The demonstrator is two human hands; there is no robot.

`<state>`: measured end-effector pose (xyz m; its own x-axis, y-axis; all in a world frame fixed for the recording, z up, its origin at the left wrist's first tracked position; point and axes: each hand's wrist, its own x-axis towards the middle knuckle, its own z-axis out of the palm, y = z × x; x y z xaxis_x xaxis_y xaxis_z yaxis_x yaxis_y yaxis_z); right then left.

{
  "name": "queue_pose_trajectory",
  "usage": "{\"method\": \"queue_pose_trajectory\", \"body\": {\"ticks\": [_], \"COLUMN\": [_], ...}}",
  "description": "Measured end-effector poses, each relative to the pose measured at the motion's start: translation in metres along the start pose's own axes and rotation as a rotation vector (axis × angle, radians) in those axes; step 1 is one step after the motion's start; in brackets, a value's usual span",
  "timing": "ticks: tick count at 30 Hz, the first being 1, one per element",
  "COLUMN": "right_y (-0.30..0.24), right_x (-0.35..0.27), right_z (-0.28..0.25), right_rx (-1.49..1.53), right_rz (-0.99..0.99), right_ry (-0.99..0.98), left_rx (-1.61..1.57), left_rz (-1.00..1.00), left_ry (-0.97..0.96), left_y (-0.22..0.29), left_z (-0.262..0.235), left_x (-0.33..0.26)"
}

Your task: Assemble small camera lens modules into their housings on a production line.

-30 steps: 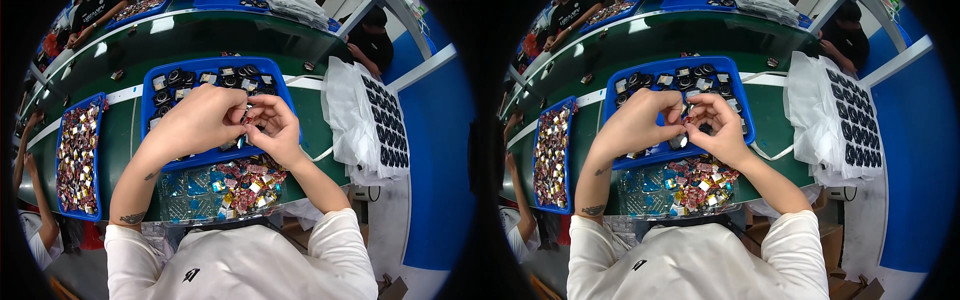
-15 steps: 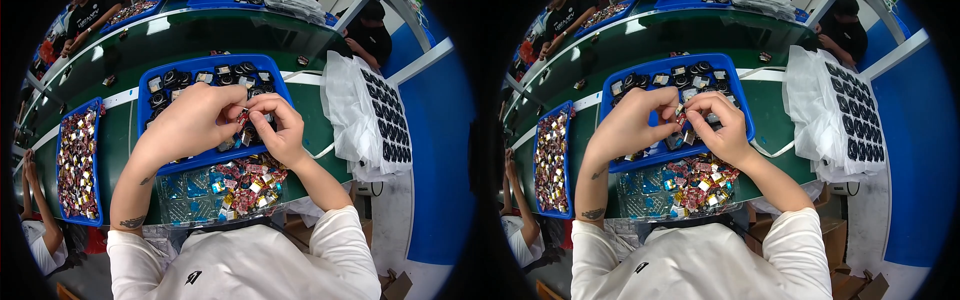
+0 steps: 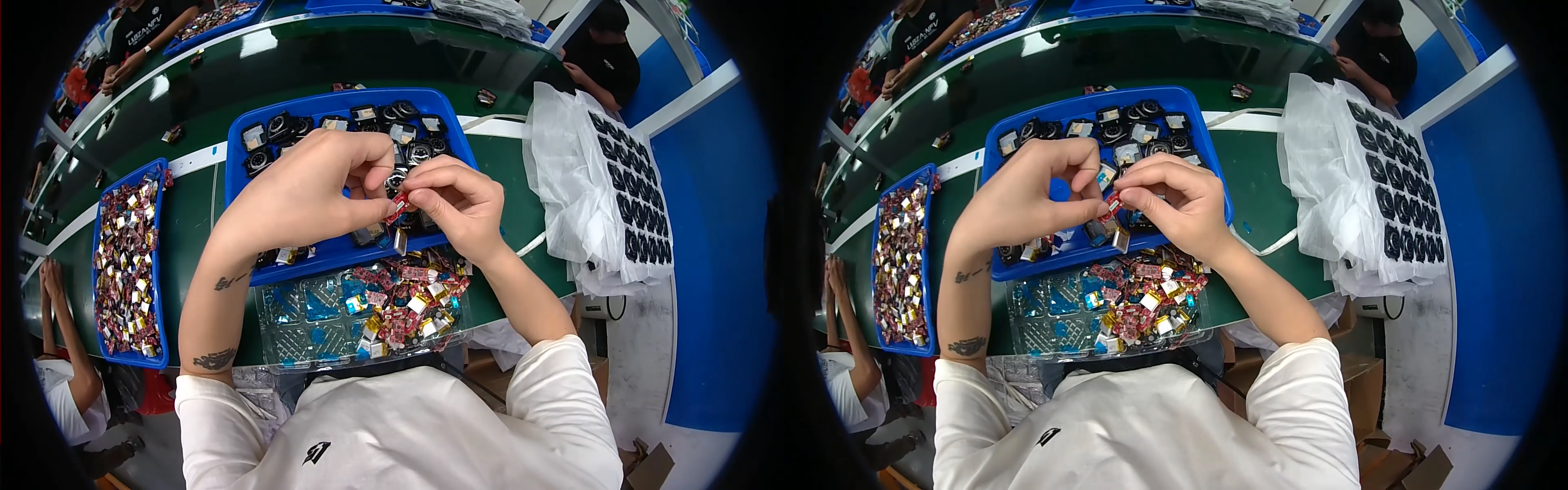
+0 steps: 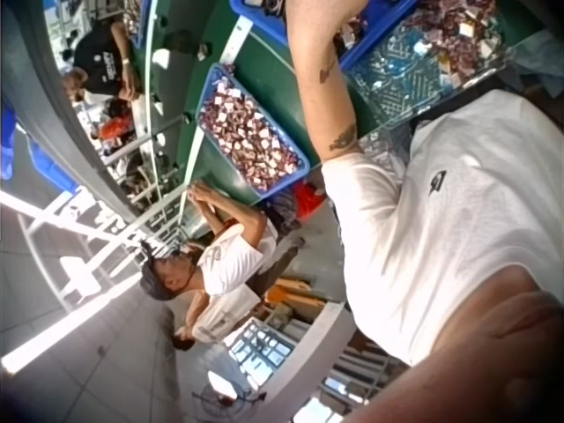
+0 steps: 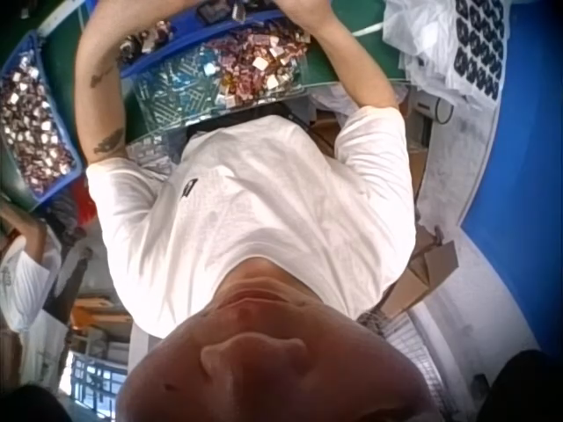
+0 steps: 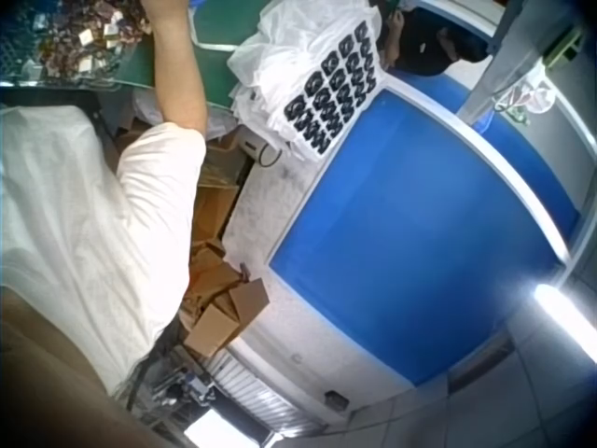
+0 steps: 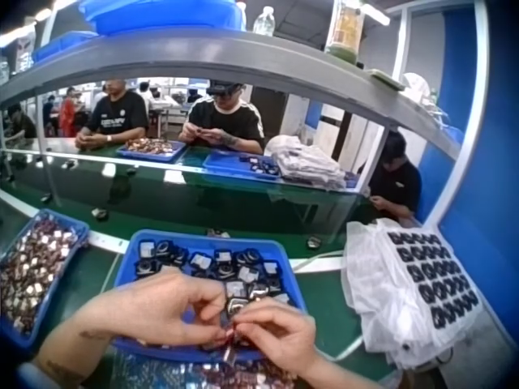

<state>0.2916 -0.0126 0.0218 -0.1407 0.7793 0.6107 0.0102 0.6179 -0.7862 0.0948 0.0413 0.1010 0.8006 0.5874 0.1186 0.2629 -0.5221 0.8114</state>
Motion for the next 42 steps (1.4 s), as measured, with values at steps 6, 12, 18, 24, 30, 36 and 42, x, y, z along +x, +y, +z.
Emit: {"method": "queue_pose_trajectory", "body": {"ticks": [6,12,18,24,30,36,42], "right_y": [0.001,0.004,0.006,0.001,0.000,-0.001,0.002], "right_x": [-0.002,0.000,0.003,-0.002,0.001,0.002,0.001], "right_z": [0.004,-0.002,0.004,0.000,0.002,0.002,0.002], "right_rx": [0.018,0.203,0.054,0.082,0.158,0.257,0.271], "right_rz": [0.185,0.467,0.331,0.306,0.493,0.448,0.415], "right_ry": [0.129,0.088,0.236,0.177,0.151,0.126,0.178], "left_rx": [0.260,0.257,0.243,0.461,0.420,0.336,0.322], "left_rz": [0.141,0.344,0.258,0.256,0.352,0.262,0.222], "left_ry": [0.081,0.102,0.187,0.305,0.197,0.139,0.246], "left_y": [0.005,-0.010,-0.005,-0.005,-0.010,-0.009,-0.012], "left_z": [0.007,0.009,0.009,0.007,0.007,0.008,0.011], "left_x": [0.000,0.001,0.003,0.003,0.003,0.003,0.004]}}
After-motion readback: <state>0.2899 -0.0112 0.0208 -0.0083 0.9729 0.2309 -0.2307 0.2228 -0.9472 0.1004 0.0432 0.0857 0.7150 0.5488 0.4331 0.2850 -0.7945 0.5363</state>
